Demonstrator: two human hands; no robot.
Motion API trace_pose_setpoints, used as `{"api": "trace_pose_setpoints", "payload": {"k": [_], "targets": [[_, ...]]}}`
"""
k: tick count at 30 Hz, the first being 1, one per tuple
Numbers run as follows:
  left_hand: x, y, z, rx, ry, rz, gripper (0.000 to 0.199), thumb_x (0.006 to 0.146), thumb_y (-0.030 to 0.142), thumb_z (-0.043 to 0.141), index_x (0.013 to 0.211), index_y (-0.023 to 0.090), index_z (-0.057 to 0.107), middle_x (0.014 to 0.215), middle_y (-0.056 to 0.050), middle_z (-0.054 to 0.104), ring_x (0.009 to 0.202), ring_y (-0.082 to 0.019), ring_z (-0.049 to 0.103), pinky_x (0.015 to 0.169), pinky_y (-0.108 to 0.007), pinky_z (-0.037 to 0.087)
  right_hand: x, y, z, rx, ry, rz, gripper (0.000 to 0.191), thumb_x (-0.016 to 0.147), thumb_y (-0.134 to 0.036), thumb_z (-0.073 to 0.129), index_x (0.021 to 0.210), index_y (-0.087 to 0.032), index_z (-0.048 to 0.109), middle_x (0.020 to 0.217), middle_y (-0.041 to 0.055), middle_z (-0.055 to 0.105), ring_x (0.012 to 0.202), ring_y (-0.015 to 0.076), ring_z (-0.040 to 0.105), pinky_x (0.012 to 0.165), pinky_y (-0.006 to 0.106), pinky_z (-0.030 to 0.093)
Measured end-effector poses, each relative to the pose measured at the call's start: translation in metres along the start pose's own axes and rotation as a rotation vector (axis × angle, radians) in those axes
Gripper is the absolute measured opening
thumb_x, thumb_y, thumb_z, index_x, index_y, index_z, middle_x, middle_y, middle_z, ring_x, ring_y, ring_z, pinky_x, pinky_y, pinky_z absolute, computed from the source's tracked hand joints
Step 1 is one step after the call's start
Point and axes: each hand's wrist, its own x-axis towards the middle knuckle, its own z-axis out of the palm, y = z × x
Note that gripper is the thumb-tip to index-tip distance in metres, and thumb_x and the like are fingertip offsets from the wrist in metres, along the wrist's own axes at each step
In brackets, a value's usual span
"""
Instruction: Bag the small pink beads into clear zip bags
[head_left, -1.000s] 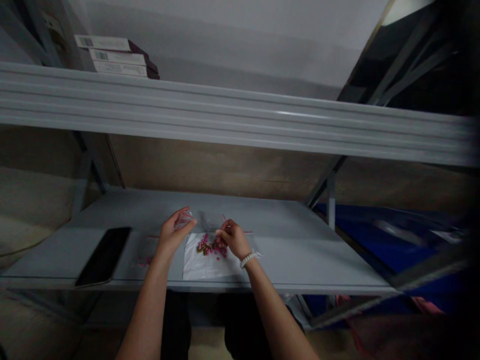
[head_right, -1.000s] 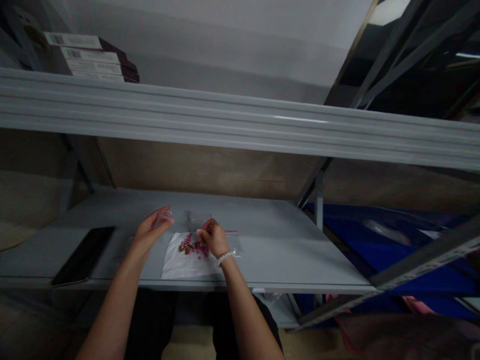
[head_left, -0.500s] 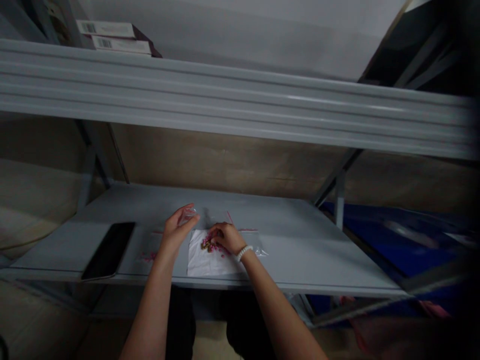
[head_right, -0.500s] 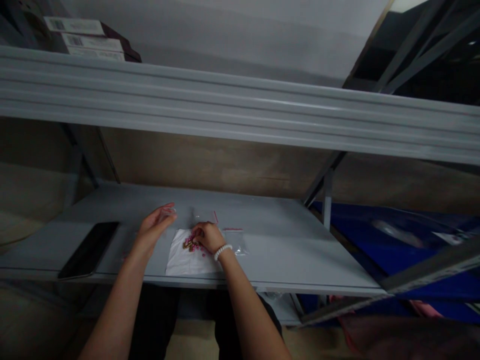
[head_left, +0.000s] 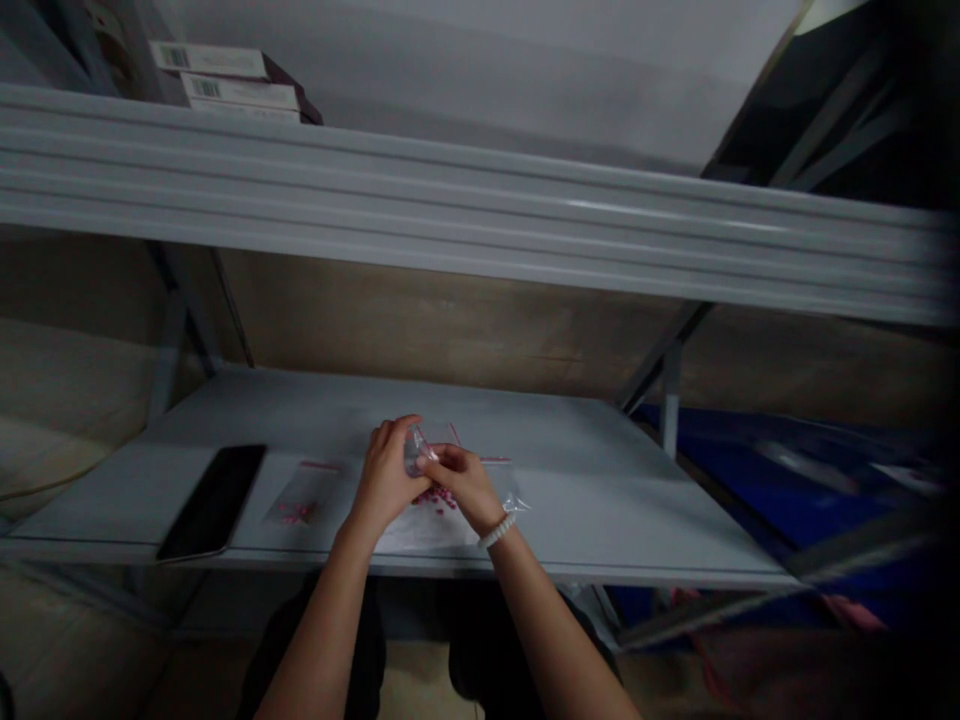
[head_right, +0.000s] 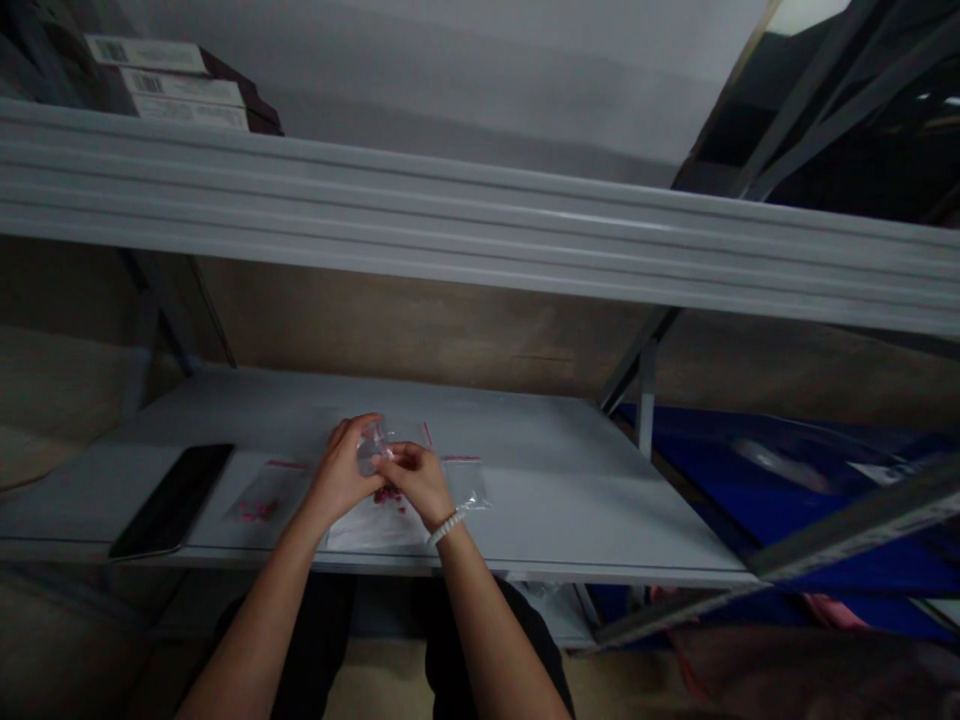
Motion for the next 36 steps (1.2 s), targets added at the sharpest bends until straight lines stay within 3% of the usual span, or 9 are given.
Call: {"api": "trace_pose_setpoints", "payload": {"k": [5, 10, 14, 18, 25, 30, 33, 36], "targets": [[-0.005, 0.0, 0.001, -0.018, -0.06, -0.006, 0.085, 0.058, 0.024, 0.077, 0.133, 0.024, 0.036, 0.113, -0.008, 0.051, 0.107, -0.026, 0.047, 0.094, -0.042, 0.039, -0.007, -0.001, -0.008, 0.15, 0.058, 0.015, 0.016, 0.063, -0.024, 0.073, 0.073, -0.014, 0.066, 0.065, -0.0004, 0.063, 0.052, 0.008, 0.051, 0.05, 0.019, 0.038], [-0.006, -0.016, -0.001, -0.142, -0.061, -0.094, 0.078, 0.067, 0.03, 0.073, 0.134, 0.023, 0.034, 0.113, -0.009, 0.052, 0.107, -0.024, 0.049, 0.094, -0.04, 0.039, -0.013, -0.012, -0.018, 0.235, 0.106, -0.008, 0.015, 0.065, -0.025, 0.072, 0.073, -0.014, 0.066, 0.067, -0.0006, 0.062, 0.058, 0.0082, 0.052, 0.056, 0.02, 0.04], [-0.004, -0.001, -0.003, -0.033, -0.057, 0.027, 0.077, 0.067, 0.024, 0.072, 0.135, 0.025, 0.035, 0.119, -0.009, 0.05, 0.11, -0.025, 0.045, 0.096, -0.041, 0.036, -0.017, -0.01, -0.011, 0.253, 0.027, 0.05, 0.025, 0.069, -0.034, 0.07, 0.084, -0.014, 0.066, 0.072, 0.0017, 0.063, 0.059, 0.01, 0.054, 0.053, 0.021, 0.039], [-0.005, 0.016, 0.002, -0.039, -0.132, 0.089, 0.08, 0.065, 0.022, 0.073, 0.135, 0.026, 0.035, 0.121, -0.008, 0.05, 0.112, -0.026, 0.045, 0.097, -0.041, 0.035, -0.013, 0.0, -0.011, 0.163, 0.106, 0.004, 0.026, 0.066, -0.035, 0.072, 0.075, -0.013, 0.063, 0.061, -0.0006, 0.058, 0.05, 0.0083, 0.047, 0.047, 0.02, 0.035], [-0.005, -0.019, 0.003, -0.179, 0.045, -0.257, 0.054, 0.072, 0.035, 0.068, 0.119, 0.017, 0.05, 0.11, -0.01, 0.056, 0.104, -0.024, 0.052, 0.09, -0.038, 0.039, -0.008, -0.014, -0.037, -0.166, 0.342, -0.264, 0.028, 0.073, -0.042, 0.065, 0.076, -0.015, 0.062, 0.067, 0.0011, 0.059, 0.061, 0.0109, 0.05, 0.058, 0.023, 0.04], [0.001, -0.011, -0.013, -0.308, -0.023, -0.223, 0.037, 0.078, 0.038, 0.062, 0.111, 0.023, 0.059, 0.113, -0.006, 0.061, 0.101, -0.021, 0.054, 0.083, -0.032, 0.04, -0.018, -0.023, -0.034, -0.354, 0.157, -0.357, 0.023, 0.08, -0.039, 0.061, 0.081, -0.016, 0.063, 0.078, 0.0042, 0.064, 0.07, 0.0141, 0.057, 0.064, 0.024, 0.044], [0.002, 0.001, -0.017, -0.362, -0.067, -0.172, 0.021, 0.081, 0.038, 0.06, 0.091, 0.02, 0.066, 0.096, -0.004, 0.067, 0.092, -0.019, 0.058, 0.083, -0.031, 0.04, -0.025, -0.024, -0.025, -0.473, 0.083, -0.413, 0.019, 0.083, -0.035, 0.059, 0.083, -0.017, 0.066, 0.082, 0.0052, 0.066, 0.076, 0.0152, 0.06, 0.069, 0.025, 0.045], [0.003, 0.003, -0.018, -0.389, -0.051, -0.14, 0.019, 0.082, 0.037, 0.059, 0.081, 0.019, 0.066, 0.083, -0.003, 0.067, 0.083, -0.017, 0.06, 0.08, -0.029, 0.041, -0.025, -0.022, -0.023, -0.475, 0.075, -0.413, 0.018, 0.081, -0.033, 0.061, 0.085, -0.017, 0.067, 0.084, 0.0058, 0.067, 0.078, 0.016, 0.061, 0.071, 0.026, 0.046]]}}
